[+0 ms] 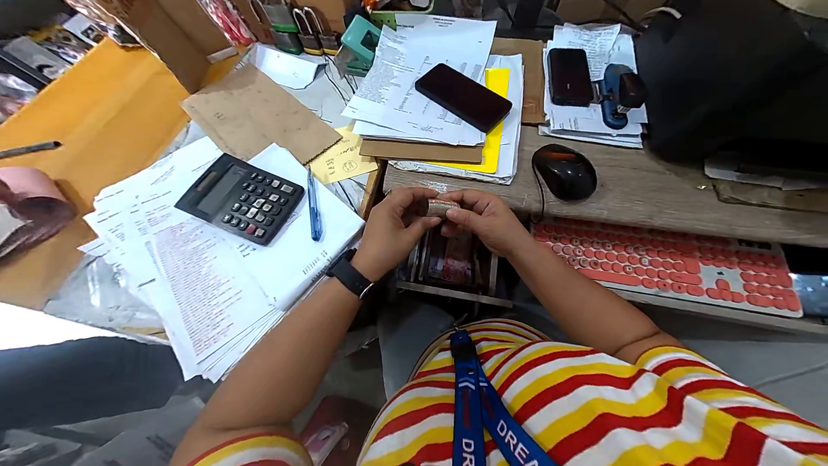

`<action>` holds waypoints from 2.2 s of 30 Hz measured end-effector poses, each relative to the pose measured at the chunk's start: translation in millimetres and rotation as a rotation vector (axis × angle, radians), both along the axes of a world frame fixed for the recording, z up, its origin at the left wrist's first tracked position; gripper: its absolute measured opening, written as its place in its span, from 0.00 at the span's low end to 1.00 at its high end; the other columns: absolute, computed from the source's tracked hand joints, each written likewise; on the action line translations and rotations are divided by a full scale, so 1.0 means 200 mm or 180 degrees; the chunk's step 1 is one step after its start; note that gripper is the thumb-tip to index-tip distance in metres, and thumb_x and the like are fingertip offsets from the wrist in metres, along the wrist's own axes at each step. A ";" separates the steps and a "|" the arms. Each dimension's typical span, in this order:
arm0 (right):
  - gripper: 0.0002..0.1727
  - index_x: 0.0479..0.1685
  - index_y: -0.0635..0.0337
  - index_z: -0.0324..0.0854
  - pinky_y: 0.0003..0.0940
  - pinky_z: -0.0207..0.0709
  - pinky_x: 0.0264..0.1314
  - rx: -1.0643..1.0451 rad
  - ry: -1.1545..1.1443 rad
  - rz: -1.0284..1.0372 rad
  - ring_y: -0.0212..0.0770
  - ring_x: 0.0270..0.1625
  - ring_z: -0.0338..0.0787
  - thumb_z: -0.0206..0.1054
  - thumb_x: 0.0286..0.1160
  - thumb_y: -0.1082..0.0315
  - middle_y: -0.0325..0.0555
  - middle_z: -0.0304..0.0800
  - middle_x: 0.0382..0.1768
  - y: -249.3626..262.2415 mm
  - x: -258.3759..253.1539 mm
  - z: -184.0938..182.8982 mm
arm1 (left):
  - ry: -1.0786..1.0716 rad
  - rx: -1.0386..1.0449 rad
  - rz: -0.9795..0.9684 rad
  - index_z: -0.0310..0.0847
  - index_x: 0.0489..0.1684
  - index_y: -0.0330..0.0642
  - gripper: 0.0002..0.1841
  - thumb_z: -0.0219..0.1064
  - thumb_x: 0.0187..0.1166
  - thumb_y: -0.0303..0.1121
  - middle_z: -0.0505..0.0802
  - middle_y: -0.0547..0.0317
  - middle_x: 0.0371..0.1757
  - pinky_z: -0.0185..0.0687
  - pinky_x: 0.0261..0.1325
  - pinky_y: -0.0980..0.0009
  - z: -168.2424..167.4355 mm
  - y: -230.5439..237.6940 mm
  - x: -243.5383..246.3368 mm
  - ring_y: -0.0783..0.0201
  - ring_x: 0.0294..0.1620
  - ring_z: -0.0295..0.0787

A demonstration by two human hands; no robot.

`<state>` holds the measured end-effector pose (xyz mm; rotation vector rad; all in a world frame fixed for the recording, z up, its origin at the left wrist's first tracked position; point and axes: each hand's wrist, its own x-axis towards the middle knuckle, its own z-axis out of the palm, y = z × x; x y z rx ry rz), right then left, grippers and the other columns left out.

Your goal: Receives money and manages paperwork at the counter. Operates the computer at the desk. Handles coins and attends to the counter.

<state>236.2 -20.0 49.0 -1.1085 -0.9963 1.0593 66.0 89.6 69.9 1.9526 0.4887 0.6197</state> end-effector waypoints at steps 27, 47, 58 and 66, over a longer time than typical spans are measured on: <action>0.16 0.51 0.74 0.86 0.32 0.89 0.47 0.0193 -0.1892 0.0100 0.35 0.37 0.94 0.52 0.89 0.72 0.53 0.93 0.36 0.02 0.00 0.01 | -0.0243 -0.0479 0.0011 0.68 0.76 0.31 0.25 0.66 0.79 0.21 0.91 0.60 0.54 0.86 0.57 0.76 0.00 -0.02 0.01 0.77 0.49 0.89; 0.08 0.38 0.66 0.91 0.55 0.82 0.40 0.0170 -0.2991 -0.0580 0.52 0.36 0.92 0.66 0.78 0.73 0.54 0.92 0.31 0.13 -0.03 0.14 | -0.0442 -0.1932 0.0531 0.71 0.66 0.36 0.17 0.65 0.80 0.21 0.89 0.60 0.48 0.89 0.58 0.68 0.01 -0.08 0.07 0.70 0.47 0.91; 0.11 0.40 0.68 0.91 0.59 0.81 0.45 0.0201 -0.3061 -0.0342 0.55 0.41 0.93 0.64 0.78 0.71 0.57 0.93 0.34 0.28 -0.04 0.27 | -0.0800 -0.1267 0.0752 0.76 0.60 0.35 0.12 0.58 0.82 0.21 0.91 0.65 0.46 0.89 0.58 0.71 0.06 0.00 0.04 0.74 0.47 0.91; 0.14 0.44 0.68 0.89 0.61 0.78 0.52 -0.0481 -0.3421 0.0083 0.60 0.49 0.91 0.59 0.84 0.68 0.61 0.92 0.40 0.36 -0.05 0.40 | -0.1148 -0.2526 0.0786 0.65 0.78 0.43 0.18 0.47 0.94 0.33 0.88 0.60 0.55 0.86 0.62 0.65 0.07 0.05 0.03 0.67 0.54 0.89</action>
